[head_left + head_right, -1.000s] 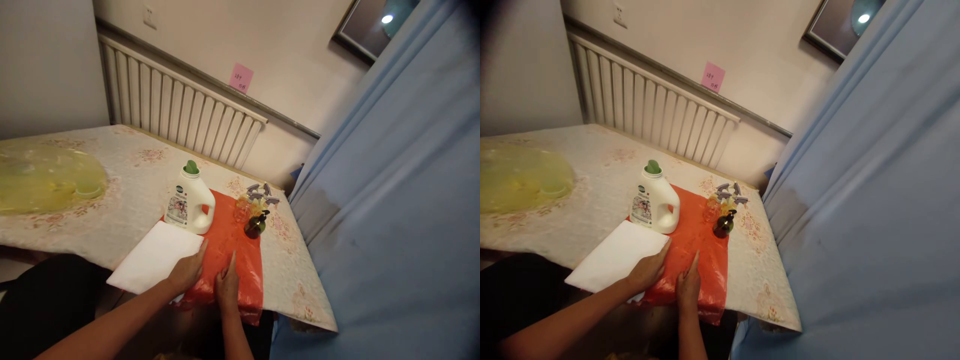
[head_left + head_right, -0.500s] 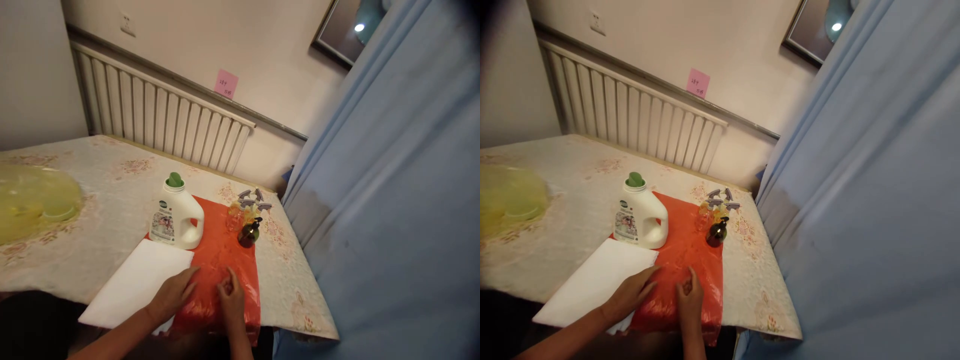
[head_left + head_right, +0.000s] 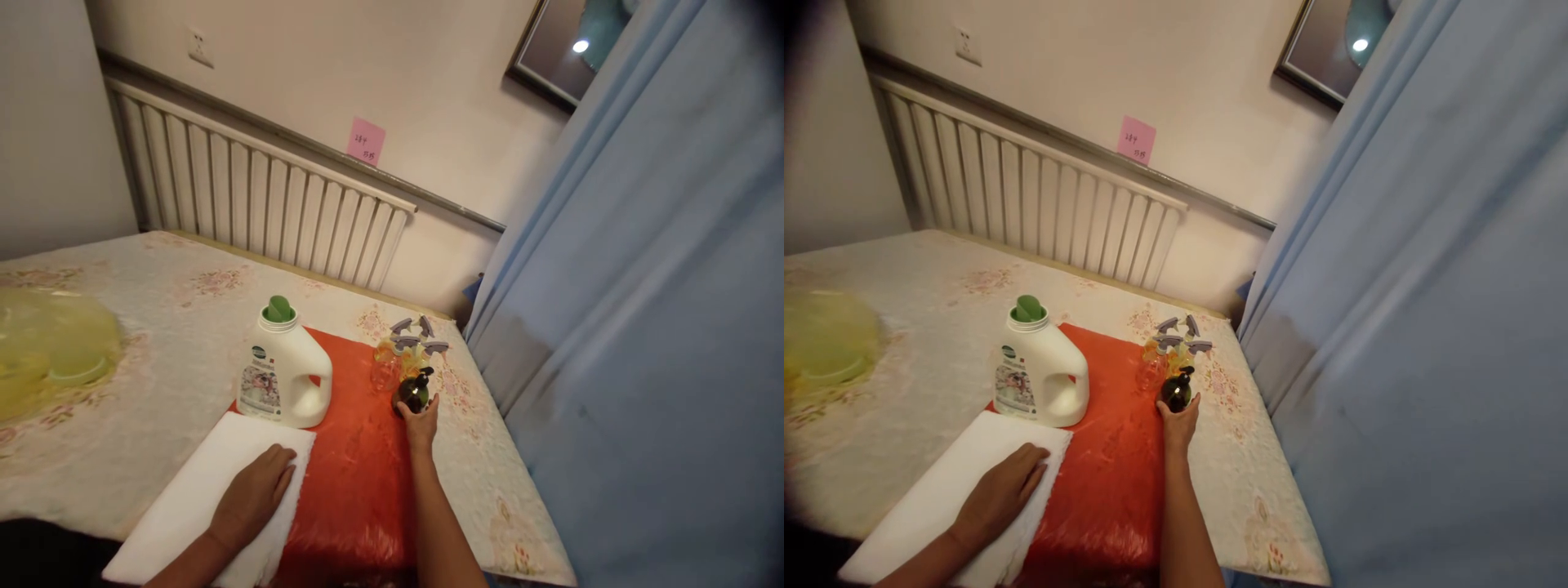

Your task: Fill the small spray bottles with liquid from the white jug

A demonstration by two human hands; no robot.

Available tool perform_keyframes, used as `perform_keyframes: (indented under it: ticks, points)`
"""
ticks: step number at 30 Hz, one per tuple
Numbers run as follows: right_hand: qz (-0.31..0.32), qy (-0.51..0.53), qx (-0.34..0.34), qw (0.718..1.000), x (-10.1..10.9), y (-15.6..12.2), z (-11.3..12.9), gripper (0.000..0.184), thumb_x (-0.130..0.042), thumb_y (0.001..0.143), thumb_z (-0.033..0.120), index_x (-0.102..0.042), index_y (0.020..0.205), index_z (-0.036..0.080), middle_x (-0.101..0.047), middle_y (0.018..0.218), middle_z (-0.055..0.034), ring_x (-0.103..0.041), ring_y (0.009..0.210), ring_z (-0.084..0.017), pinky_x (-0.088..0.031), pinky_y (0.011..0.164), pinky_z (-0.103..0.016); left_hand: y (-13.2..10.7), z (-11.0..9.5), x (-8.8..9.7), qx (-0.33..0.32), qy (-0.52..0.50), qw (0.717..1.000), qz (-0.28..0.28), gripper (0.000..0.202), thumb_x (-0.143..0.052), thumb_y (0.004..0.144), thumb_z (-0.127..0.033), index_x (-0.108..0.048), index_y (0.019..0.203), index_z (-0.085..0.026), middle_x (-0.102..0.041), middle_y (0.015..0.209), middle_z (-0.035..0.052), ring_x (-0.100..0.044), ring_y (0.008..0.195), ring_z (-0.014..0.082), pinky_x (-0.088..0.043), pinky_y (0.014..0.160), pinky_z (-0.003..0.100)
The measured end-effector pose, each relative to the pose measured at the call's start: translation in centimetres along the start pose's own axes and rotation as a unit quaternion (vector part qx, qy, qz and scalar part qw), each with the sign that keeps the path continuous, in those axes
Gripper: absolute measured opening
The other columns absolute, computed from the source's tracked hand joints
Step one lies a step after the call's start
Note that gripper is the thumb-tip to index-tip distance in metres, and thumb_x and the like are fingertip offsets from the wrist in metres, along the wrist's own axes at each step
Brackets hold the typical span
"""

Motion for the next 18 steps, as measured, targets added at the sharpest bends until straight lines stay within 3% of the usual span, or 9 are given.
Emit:
perform_keyframes:
  ticks: [4,8,12,18]
  points:
    - [-0.007,-0.017,-0.05,0.999,-1.2,1.3,-1.0,0.112,-0.083,0.045,0.048,-0.043,0.141,0.007,-0.065,0.127,-0.0226,-0.063,0.117,-0.036,-0.05,0.097,-0.04,-0.2,-0.6,-0.1,-0.007,0.015,1.0,0.01,0.026,-0.041,0.1,-0.034,-0.064,0.1,-0.024,-0.068,0.093,0.0039,-0.069,0.084,0.0209,-0.055,0.079,0.034]
    - [-0.013,-0.025,-0.055,0.998,-1.5,1.3,-0.7,0.094,-0.081,0.047,0.049,-0.052,0.13,0.014,-0.07,0.117,-0.0166,-0.067,0.108,-0.033,-0.051,0.092,-0.037,-0.3,-0.7,-0.1,-0.013,0.017,1.0,0.008,0.023,-0.042,0.101,-0.034,-0.063,0.099,-0.025,-0.067,0.092,0.0028,-0.067,0.082,0.0201,-0.053,0.077,0.033]
    - [-0.01,-0.025,-0.039,0.999,-0.8,0.8,0.5,0.077,-0.077,0.052,0.049,-0.057,0.119,0.016,-0.071,0.111,-0.0141,-0.068,0.102,-0.031,-0.051,0.091,-0.037,-0.3,-0.7,0.0,-0.019,0.019,1.0,-0.007,0.021,-0.043,0.1,-0.032,-0.062,0.098,-0.025,-0.066,0.09,0.0019,-0.067,0.08,0.0204,-0.053,0.075,0.033]
    - [0.006,0.002,0.001,1.0,1.3,-1.1,3.2,0.085,-0.078,0.054,0.049,-0.053,0.128,0.016,-0.07,0.119,-0.0135,-0.067,0.107,-0.029,-0.051,0.094,-0.036,-0.5,-0.4,-0.5,-0.007,0.016,1.0,0.004,0.024,-0.04,0.101,-0.032,-0.062,0.1,-0.024,-0.066,0.093,0.0039,-0.065,0.085,0.0211,-0.052,0.081,0.035]
Point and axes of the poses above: each hand's wrist, its own y-axis towards the middle knuckle, its own x-axis out of the back of the hand, z = x × y, the point moved 9 cm from there along y, towards the middle knuckle
